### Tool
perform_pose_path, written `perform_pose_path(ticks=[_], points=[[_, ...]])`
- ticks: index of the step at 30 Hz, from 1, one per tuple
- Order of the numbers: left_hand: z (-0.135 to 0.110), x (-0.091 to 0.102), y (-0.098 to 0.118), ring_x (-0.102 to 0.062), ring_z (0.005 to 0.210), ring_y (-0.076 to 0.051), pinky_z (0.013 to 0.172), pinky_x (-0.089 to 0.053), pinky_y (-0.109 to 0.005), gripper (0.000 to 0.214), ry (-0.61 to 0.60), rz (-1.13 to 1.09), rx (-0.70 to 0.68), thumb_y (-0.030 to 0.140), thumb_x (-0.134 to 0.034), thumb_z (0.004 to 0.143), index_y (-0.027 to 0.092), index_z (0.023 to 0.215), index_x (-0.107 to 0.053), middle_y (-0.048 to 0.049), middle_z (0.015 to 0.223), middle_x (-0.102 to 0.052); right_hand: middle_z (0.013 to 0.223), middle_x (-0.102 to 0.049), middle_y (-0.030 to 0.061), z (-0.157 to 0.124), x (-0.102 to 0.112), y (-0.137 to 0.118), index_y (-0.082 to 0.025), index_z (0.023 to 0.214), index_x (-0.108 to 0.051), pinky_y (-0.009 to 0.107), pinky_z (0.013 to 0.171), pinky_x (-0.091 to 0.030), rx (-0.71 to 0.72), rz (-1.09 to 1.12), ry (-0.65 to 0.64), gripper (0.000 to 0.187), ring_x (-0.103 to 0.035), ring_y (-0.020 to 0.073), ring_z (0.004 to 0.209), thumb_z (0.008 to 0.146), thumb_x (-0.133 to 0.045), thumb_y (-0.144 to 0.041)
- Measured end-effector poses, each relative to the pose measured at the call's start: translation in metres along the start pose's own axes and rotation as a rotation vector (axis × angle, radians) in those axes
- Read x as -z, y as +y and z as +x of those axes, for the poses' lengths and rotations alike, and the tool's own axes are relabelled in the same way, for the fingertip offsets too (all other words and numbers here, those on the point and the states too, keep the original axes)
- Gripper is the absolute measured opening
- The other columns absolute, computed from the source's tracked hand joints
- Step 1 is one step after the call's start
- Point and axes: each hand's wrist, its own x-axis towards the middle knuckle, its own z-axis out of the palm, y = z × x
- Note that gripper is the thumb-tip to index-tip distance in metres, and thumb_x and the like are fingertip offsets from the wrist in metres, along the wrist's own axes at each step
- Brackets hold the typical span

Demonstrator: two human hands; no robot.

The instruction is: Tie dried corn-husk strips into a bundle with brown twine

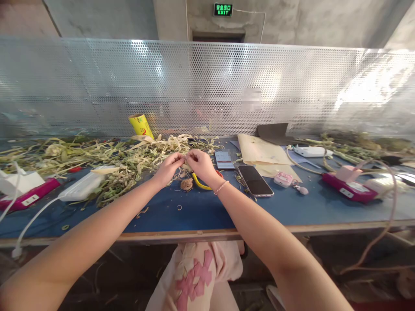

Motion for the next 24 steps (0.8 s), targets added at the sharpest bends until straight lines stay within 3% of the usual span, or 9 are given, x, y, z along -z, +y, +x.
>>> perform_pose_path(ticks=[5,14,24], points=[[0.001,0.001,-0.002,-0.034,0.056,-0.010,0.055,-0.028,-0.024,0.016,-0.008,0.019,-0.027,0.019,-0.048,0.075,0.017,0.061,-0.042,0.0033,0.057,-0.036,0.054,-0.039,-0.0044,0.001,-0.001,0.000,-0.018,0.065,-0.049,0.023,0.051,-0.027,-0.026,0.026,-0.012,0.014,-0.034,0.0091,0.052,0.073,-0.046,-0.029],[0.002,0.003,-0.013,-0.031,0.058,-0.010,0.057,-0.026,-0.025,0.018,-0.078,0.086,-0.109,0.027,-0.043,0.080,0.018,0.065,-0.038,0.0041,0.059,-0.032,0.051,-0.033,-0.0056,0.002,0.000,0.000,-0.020,0.057,-0.038,0.023,0.049,-0.027,-0.078,0.123,-0.158,0.020,-0.033,0.0085,0.050,0.073,-0.041,-0.033],[0.002,0.001,-0.011,-0.034,0.060,-0.011,0.060,-0.030,-0.025,0.015,-0.017,0.044,-0.043,0.025,-0.045,0.077,0.019,0.065,-0.040,0.0028,0.060,-0.035,0.055,-0.032,-0.0049,0.004,-0.002,0.003,-0.020,0.058,-0.037,0.022,0.048,-0.026,-0.085,0.146,-0.025,0.022,-0.030,0.0085,0.052,0.073,-0.044,-0.034]])
